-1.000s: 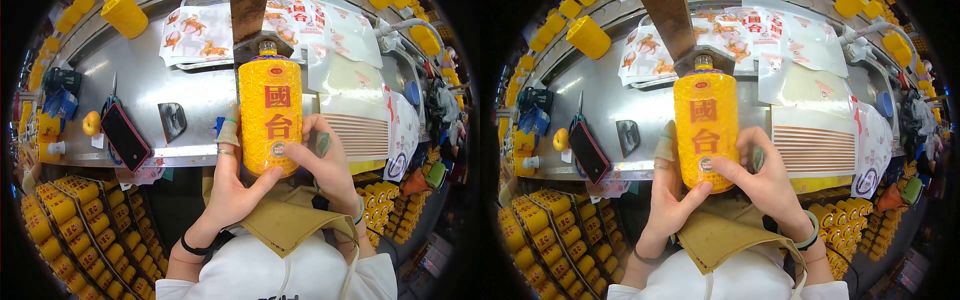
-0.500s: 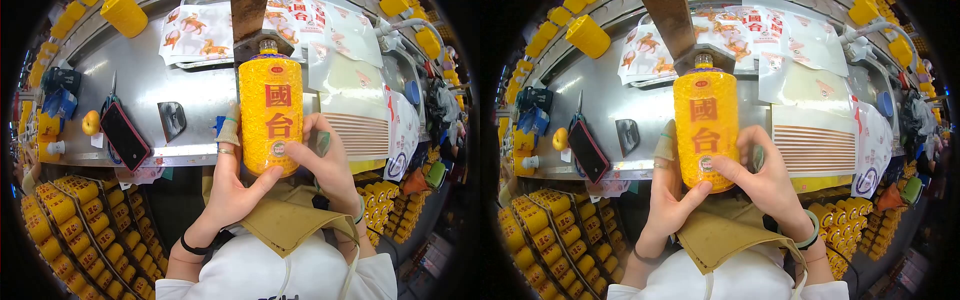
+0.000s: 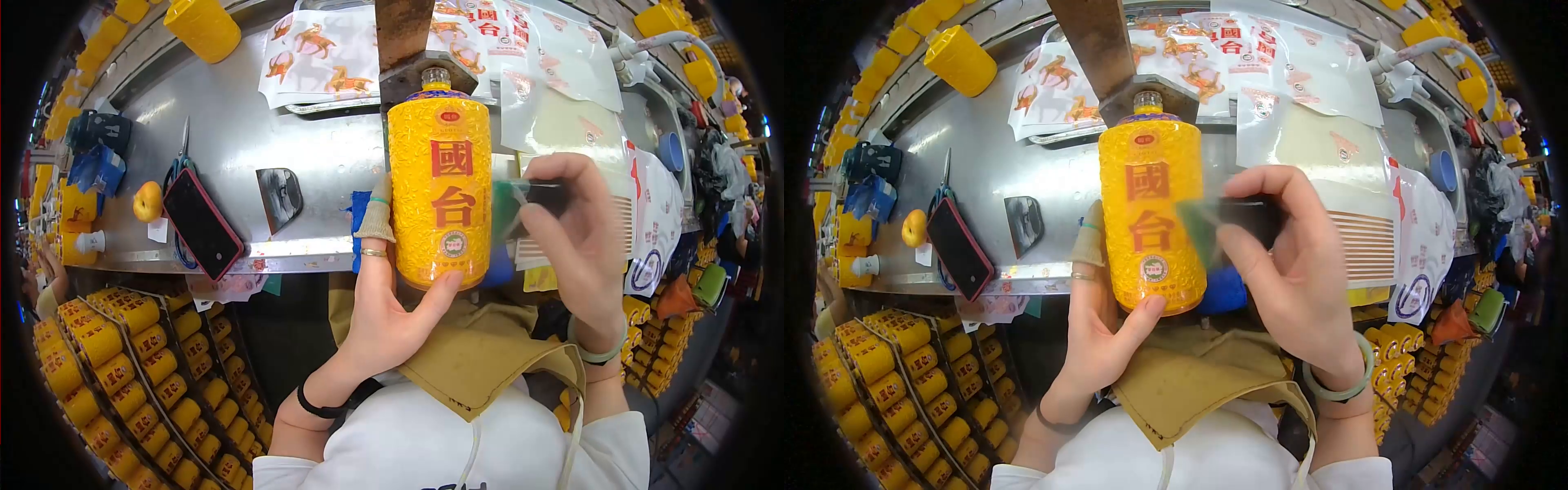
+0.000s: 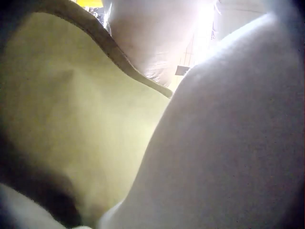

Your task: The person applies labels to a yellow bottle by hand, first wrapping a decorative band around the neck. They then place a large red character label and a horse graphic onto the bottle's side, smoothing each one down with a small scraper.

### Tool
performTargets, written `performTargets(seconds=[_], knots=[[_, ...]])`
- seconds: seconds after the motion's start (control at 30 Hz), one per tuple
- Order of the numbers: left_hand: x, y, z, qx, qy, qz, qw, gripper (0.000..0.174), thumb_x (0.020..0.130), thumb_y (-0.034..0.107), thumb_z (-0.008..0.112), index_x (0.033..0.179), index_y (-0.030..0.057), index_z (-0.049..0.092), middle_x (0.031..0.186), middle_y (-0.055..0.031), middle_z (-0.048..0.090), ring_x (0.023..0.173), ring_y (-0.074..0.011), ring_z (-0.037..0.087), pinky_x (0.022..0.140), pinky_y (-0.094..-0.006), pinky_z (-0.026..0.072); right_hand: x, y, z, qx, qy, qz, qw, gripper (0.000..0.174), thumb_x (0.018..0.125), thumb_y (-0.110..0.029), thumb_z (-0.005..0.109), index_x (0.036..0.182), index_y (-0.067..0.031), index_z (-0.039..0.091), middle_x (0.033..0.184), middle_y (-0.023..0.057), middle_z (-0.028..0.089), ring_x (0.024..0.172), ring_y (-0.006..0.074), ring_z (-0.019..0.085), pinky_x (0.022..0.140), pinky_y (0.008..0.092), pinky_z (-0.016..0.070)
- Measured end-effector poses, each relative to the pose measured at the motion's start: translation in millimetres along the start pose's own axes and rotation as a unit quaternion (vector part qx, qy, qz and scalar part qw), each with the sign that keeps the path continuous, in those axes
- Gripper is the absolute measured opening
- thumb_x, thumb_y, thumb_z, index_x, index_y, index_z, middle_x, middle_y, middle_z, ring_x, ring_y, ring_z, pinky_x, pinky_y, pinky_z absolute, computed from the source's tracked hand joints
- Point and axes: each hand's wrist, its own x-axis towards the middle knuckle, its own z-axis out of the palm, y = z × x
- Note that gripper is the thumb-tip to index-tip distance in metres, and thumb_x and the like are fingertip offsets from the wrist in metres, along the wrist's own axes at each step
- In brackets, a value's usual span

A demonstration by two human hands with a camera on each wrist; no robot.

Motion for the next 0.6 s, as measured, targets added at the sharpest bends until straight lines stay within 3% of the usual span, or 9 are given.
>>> performTargets(seconds=[0.03, 0.07, 0.13, 0.17, 0.27, 0.4, 0.43, 0.53, 0.6], knots=[[-0.2, 0.0, 1.4, 0.0, 0.0, 0.0, 1.0, 0.092, 0.095, -0.003, 0.067, 0.164, -0.0053, 0.006, 0.161, -0.0201, 0.031, 0.148, -0.0271, 0.038, 0.121, -0.0408, 0.0348, 2.1, -2.9, -0.9, -0.013, 0.002, -0.048, 0.999, 0.042, 0.086, 0.016, 0.065, 0.125, 0.0012, 0.06, 0.111, 0.0055, 0.063, 0.103, 0.0139, 0.061, 0.088, 0.031, 0.0505], [-0.7, 0.2, 3.1, -0.02, 0.005, -0.005, 1.0, 0.092, 0.095, -0.004, 0.066, 0.164, -0.0052, 0.005, 0.161, -0.0202, 0.031, 0.148, -0.0272, 0.038, 0.121, -0.041, 0.0349, 6.5, -9.3, -2.0, -0.013, 0.003, -0.048, 0.999, 0.042, 0.086, 0.016, 0.065, 0.125, 0.0012, 0.06, 0.111, 0.0055, 0.063, 0.103, 0.0139, 0.061, 0.088, 0.031, 0.0505], [-2.0, 0.1, 4.5, -0.038, 0.009, -0.009, 0.999, 0.092, 0.095, -0.004, 0.066, 0.164, -0.005, 0.005, 0.161, -0.0203, 0.031, 0.148, -0.0273, 0.039, 0.121, -0.0412, 0.0349, 16.4, -25.3, -4.2, -0.3, -0.098, -0.26, 0.912, 0.031, 0.086, 0.011, 0.067, 0.115, 0.0006, 0.069, 0.11, 0.0107, 0.066, 0.104, 0.0186, 0.062, 0.087, 0.0321, 0.0531], [-2.5, -0.9, 4.5, -0.029, 0.01, -0.01, 0.999, 0.092, 0.095, -0.005, 0.065, 0.164, -0.0048, 0.005, 0.161, -0.0202, 0.03, 0.148, -0.0272, 0.039, 0.12, -0.0412, 0.0353, 19.2, -30.1, 1.3, -0.33, -0.114, -0.291, 0.891, 0.031, 0.085, 0.007, 0.069, 0.113, -0.0027, 0.075, 0.102, 0.0114, 0.07, 0.094, 0.0245, 0.064, 0.079, 0.0338, 0.0528], [-4.6, -3.5, 5.2, -0.019, 0.016, -0.01, 1.0, 0.092, 0.095, -0.006, 0.064, 0.164, -0.0044, 0.004, 0.161, -0.0202, 0.029, 0.148, -0.0269, 0.038, 0.12, -0.0412, 0.0357, 17.9, -25.7, 14.4, -0.378, -0.17, -0.303, 0.858, 0.035, 0.083, 0.005, 0.07, 0.117, -0.0035, 0.074, 0.102, 0.009, 0.072, 0.088, 0.0278, 0.062, 0.075, 0.0356, 0.0512], [-3.3, -0.4, 6.9, -0.051, 0.017, -0.018, 0.998, 0.092, 0.094, -0.007, 0.064, 0.164, -0.0037, 0.003, 0.162, -0.0199, 0.028, 0.149, -0.0267, 0.037, 0.121, -0.0412, 0.0351, 25.1, -28.9, 7.8, -0.445, -0.064, -0.358, 0.819, 0.034, 0.081, 0.004, 0.073, 0.114, -0.0049, 0.076, 0.1, 0.0087, 0.072, 0.085, 0.0285, 0.061, 0.075, 0.0359, 0.051], [-3.1, -0.7, 8.6, -0.058, 0.031, -0.016, 0.998, 0.093, 0.094, -0.008, 0.064, 0.164, -0.0034, 0.003, 0.162, -0.0196, 0.028, 0.149, -0.0267, 0.037, 0.121, -0.0414, 0.0351, 19.9, -30.6, 7.0, -0.386, -0.079, -0.312, 0.865, 0.033, 0.081, 0.004, 0.074, 0.113, -0.0057, 0.076, 0.1, 0.0091, 0.072, 0.086, 0.0288, 0.064, 0.075, 0.0361, 0.0518], [-3.4, -2.4, 4.3, -0.013, 0.021, -0.015, 1.0, 0.093, 0.094, -0.008, 0.064, 0.165, -0.0033, 0.004, 0.162, -0.0192, 0.029, 0.148, -0.0265, 0.038, 0.121, -0.0418, 0.0362, 6.1, -6.7, 6.5, -0.351, -0.092, -0.282, 0.888, 0.029, 0.083, 0.004, 0.073, 0.111, -0.0046, 0.075, 0.099, 0.0109, 0.072, 0.086, 0.0287, 0.066, 0.075, 0.0365, 0.0526], [-1.3, 3.2, 4.1, -0.035, 0.017, -0.02, 0.999, 0.093, 0.094, -0.008, 0.064, 0.165, -0.0033, 0.004, 0.162, -0.0191, 0.029, 0.148, -0.0264, 0.039, 0.12, -0.042, 0.0367, 5.6, 3.9, -5.7, -0.362, 0.024, -0.246, 0.899, 0.024, 0.083, 0.006, 0.073, 0.106, -0.0023, 0.072, 0.095, 0.0122, 0.07, 0.083, 0.0319, 0.067, 0.074, 0.0398, 0.0551]])
